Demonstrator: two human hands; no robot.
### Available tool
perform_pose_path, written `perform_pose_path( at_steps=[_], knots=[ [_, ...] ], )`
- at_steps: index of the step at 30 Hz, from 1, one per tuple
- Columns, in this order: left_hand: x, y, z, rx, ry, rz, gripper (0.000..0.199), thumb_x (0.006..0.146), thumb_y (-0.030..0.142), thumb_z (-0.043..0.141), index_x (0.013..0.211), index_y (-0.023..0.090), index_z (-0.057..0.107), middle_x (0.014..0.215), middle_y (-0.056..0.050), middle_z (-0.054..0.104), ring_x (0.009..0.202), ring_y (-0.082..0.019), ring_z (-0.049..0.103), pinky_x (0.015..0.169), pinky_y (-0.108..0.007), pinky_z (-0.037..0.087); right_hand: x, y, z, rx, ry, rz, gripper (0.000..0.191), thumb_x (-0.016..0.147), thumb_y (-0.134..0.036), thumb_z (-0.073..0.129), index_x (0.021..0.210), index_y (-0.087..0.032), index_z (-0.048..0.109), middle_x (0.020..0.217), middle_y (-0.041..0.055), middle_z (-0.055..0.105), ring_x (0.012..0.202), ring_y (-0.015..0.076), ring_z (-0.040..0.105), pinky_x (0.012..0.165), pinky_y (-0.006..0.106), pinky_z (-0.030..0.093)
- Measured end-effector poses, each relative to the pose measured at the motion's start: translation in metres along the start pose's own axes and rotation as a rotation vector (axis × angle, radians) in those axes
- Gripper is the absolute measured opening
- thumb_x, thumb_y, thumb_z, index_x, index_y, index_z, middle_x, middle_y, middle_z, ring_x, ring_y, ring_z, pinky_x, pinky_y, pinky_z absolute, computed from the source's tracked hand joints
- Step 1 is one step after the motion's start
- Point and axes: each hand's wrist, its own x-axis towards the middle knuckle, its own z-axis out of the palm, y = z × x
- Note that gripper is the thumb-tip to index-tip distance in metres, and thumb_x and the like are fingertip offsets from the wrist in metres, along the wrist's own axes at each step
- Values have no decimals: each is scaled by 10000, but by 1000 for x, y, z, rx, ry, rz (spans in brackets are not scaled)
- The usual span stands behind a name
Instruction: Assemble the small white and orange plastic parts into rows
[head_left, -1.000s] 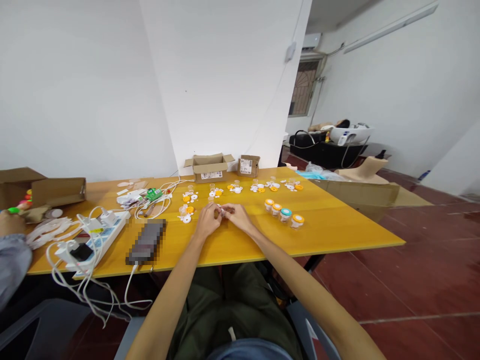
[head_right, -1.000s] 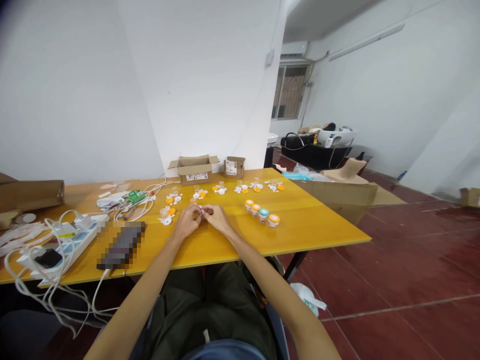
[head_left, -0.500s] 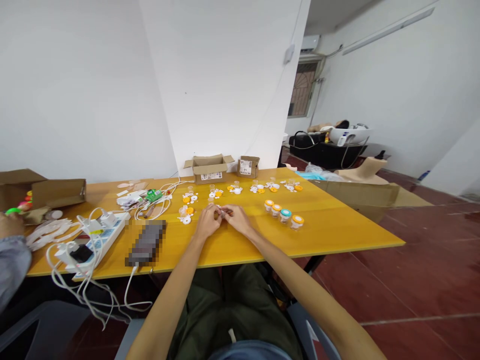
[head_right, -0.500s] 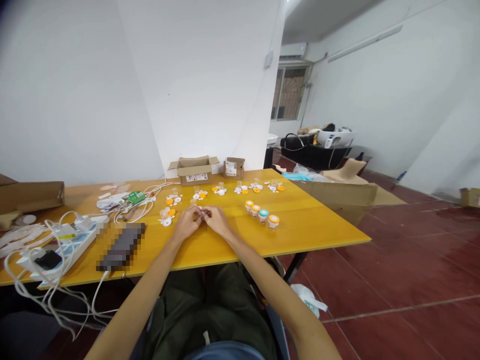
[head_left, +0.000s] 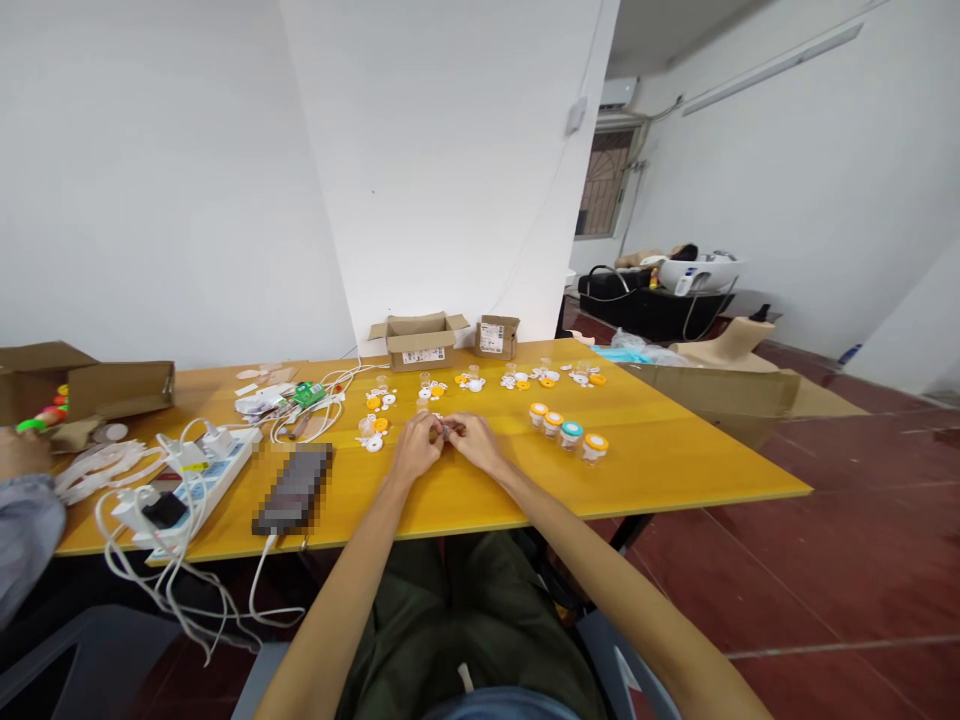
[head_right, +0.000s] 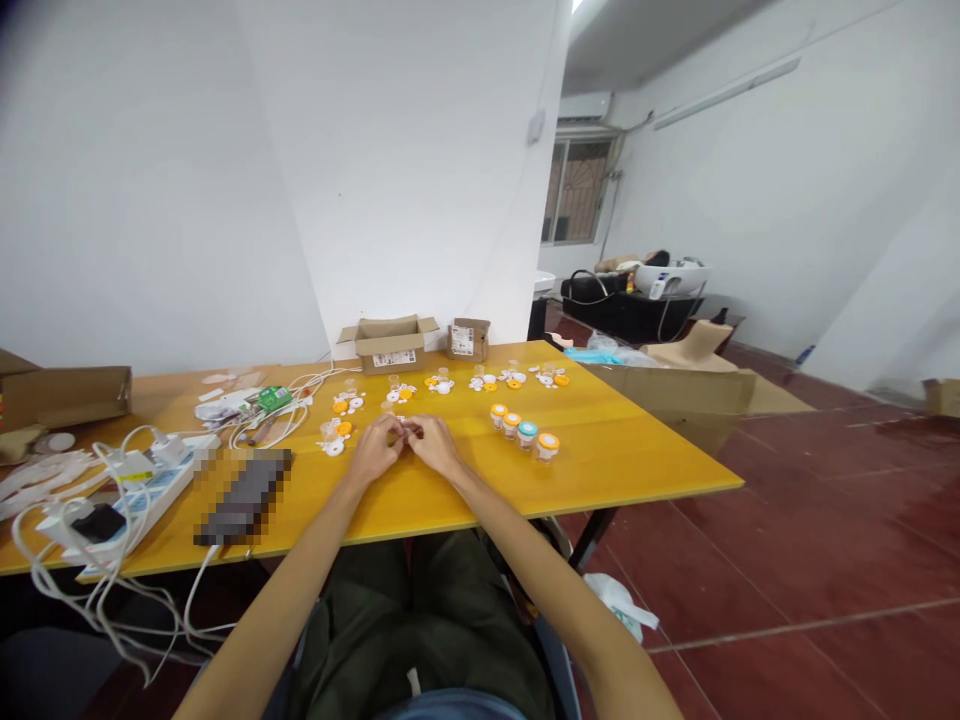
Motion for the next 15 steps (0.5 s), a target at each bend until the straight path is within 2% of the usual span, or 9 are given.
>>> perform_pose_path(
  at_steps=[15],
  knots=[
    [-1, -2, 1, 12, 16, 50, 152, 821, 105, 597, 775, 242, 642, 878, -37, 682, 925, -219, 661, 891, -360, 534, 3, 4, 1, 68, 20, 40, 314, 705, -34, 597, 830, -250, 787, 874, 9, 800, 829, 211, 745, 794, 331, 602]
  ],
)
